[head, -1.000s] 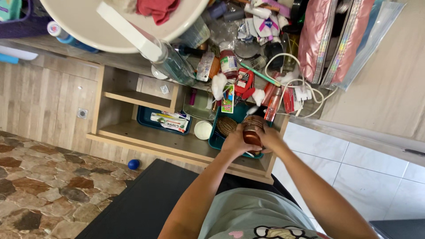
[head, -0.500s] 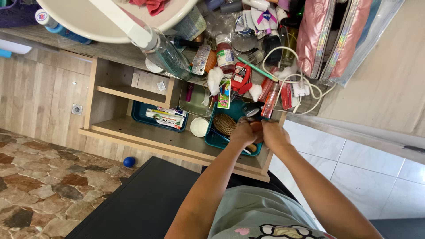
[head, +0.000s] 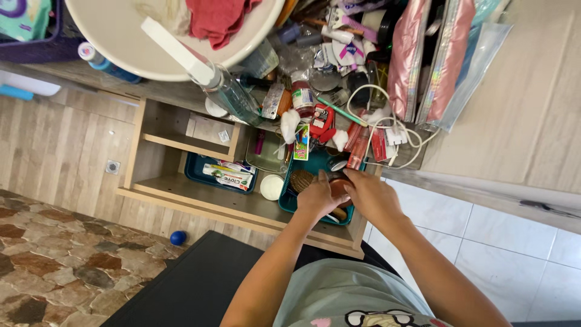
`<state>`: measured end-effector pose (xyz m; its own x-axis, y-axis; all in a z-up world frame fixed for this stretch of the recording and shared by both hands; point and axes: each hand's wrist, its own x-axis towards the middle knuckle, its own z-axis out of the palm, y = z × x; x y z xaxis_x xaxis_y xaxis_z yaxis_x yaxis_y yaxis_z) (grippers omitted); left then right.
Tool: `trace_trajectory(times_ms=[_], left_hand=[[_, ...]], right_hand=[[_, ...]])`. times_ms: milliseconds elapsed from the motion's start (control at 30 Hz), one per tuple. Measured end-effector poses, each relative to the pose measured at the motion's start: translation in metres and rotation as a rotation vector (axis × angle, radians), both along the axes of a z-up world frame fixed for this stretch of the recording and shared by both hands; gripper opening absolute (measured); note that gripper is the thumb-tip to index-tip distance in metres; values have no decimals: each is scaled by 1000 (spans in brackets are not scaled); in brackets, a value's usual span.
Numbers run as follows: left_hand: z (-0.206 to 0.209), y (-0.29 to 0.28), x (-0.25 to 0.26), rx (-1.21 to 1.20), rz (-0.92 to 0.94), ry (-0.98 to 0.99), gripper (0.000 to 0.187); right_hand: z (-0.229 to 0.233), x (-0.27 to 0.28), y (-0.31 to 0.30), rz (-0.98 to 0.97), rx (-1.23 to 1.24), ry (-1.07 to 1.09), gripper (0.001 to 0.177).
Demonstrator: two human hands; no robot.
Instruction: The person organizes a cluttered bathroom drawer by sorting various toiletries and personal care items. They pick up items such as a hairbrush, toothpaste, and a makeup bag, inspect them, and place them into a teal plastic organizer tray within the drawer.
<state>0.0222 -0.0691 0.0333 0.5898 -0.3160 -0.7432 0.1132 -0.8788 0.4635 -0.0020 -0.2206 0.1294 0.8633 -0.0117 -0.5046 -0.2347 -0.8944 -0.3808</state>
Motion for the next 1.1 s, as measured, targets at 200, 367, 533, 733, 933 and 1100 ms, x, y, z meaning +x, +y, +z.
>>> trace_trajectory(times_ms=[200,367,533,733,933,1100], left_hand=[[126,-1,27,-472,211,-233,67],[172,-17,54,-720,300,-312,64],[192,-29,63,-866,326,-336,64],[208,-29,72,-909,383,-218,59],[230,-39,102,-964,384,-202,58],[246,-62,152,-956,186,-483,52]], right_hand=[[91,25,-11,-194,316,-431,32],[122,49,-30,-250,379,-716,27],[121,83,-63,-352,274,-946,25],[78,197,-170,-330,106,-1183,30],[5,357,-264,-496,-146,-632,38],[-31,396,-282,-459,-497,-285,49]])
